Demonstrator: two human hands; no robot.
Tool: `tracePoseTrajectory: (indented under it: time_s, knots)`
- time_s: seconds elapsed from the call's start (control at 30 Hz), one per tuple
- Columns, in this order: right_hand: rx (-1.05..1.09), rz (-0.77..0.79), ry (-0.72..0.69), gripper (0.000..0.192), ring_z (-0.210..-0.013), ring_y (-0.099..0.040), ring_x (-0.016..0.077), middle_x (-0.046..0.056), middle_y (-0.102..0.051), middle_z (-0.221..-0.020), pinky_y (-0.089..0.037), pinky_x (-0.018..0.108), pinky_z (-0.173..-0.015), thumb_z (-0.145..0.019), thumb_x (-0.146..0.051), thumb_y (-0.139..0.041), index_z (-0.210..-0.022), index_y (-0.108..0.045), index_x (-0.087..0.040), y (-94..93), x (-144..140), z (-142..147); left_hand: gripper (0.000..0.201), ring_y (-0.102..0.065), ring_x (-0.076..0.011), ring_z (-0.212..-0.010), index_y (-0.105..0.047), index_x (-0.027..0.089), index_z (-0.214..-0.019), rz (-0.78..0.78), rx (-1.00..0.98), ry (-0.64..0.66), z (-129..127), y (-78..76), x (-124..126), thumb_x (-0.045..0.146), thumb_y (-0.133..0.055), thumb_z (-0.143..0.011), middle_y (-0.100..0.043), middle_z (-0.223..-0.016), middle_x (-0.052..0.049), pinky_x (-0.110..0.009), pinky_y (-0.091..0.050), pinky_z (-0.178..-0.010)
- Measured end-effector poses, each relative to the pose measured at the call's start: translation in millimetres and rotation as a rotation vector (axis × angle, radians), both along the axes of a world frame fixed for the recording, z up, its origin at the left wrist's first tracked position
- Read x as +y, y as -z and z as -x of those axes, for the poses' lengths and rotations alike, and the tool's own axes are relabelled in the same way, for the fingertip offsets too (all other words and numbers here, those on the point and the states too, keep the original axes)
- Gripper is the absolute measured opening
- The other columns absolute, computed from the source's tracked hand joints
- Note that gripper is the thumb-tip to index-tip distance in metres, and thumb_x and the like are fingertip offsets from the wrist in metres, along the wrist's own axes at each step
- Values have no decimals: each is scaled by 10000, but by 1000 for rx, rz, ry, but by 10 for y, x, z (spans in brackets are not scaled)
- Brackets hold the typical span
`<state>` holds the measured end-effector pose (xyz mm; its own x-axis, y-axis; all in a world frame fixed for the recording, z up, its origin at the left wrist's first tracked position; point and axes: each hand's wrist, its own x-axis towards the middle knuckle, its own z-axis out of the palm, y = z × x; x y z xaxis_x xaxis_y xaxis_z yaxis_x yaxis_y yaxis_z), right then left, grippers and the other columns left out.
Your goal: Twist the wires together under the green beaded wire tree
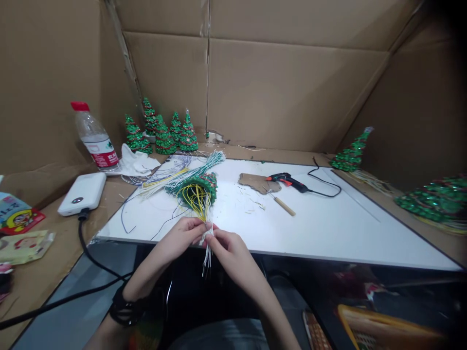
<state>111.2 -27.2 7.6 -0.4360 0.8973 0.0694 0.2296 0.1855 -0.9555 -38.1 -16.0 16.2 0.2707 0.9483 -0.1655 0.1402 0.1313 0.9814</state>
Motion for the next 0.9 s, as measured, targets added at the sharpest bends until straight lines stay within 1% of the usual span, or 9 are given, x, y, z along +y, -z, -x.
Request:
tracePoseTrajectory:
  time_s: [0.07,0.17,0.27,0.37,0.47,0.57,0.7,0.77,0.9]
  knots:
    - [90,94,-56,353,-525,-332,101,-23,-434,-555,-241,224,-490,-857,-423,-458,-702,-619,-150,-6,-6,-38,344,-344,-85,-453,-656,125,-772,28,-47,-17,-17,-10,1,456,-568,-745,-346,-456,78,-227,-296,-498]
    - [178,255,-115,341,-500,-267,82,-48,-354,-536,-189,217,-465,-850,-427,-478,-744,-622,-137,-8,-32,-90,317,-358,-83,-448,-668,130,-788,-1,-81,-82,-48,1,-4,433,-589,-742,-332,-445,83,-229,-310,-511]
    - [253,344,-136,344,-488,-228,74,-62,-304,-527,-155,223,-456,-853,-433,-480,-755,-604,-128,-7,-68,-127,284,-362,-77,-446,-673,146,-804,-8,-130,-87,-75,19,-11,410,-581,-761,-334,-439,86,-225,-327,-535]
    - [315,358,-135,348,-497,-234,69,-58,-326,-550,-160,225,-464,-851,-443,-484,-748,-581,-125,-5,-87,-136,272,-397,-80,-453,-665,151,-816,80,-189,-5,-98,20,-21,406,-596,-749,-353,-439,86,-221,-332,-535]
    - [319,350,-108,354,-501,-227,66,-55,-326,-567,-153,226,-465,-844,-456,-489,-729,-559,-129,5,-99,-127,257,-424,-86,-476,-636,146,-698,129,-220,64,-126,9,-40,402,-627,-719,-396,-445,70,-217,-328,-522]
    - [319,382,-111,349,-492,-217,65,-61,-311,-556,-147,227,-460,-837,-466,-491,-707,-518,-143,27,-137,-131,267,-399,-77,-465,-583,158,-627,135,-222,16,-160,-12,-69,401,-616,-732,-421,-464,66,-216,-326,-518]
    - [382,520,-211,348,-468,-175,63,-77,-263,-530,-120,231,-442,-835,-465,-484,-662,-421,-170,37,-242,-176,249,-359,-76,-479,-558,165,-650,113,-209,-58,-183,-70,-108,393,-615,-735,-408,-485,70,-213,-319,-522]
    - [393,551,-235,348,-468,-158,66,-78,-245,-531,-107,233,-437,-842,-464,-469,-660,-400,-176,25,-300,-205,269,-341,-78,-480,-548,166,-664,105,-197,-87,-179,-103,-118,421,-610,-727,-392,-493,70,-214,-308,-510]
    - [320,458,-189,347,-481,-191,72,-65,-266,-546,-127,233,-440,-874,-447,-419,-665,-419,-170,-13,-388,-236,288,-348,-85,-487,-569,162,-750,55,-115,-114,-166,-131,-126,448,-591,-727,-398,-519,66,-225,-308,-508]
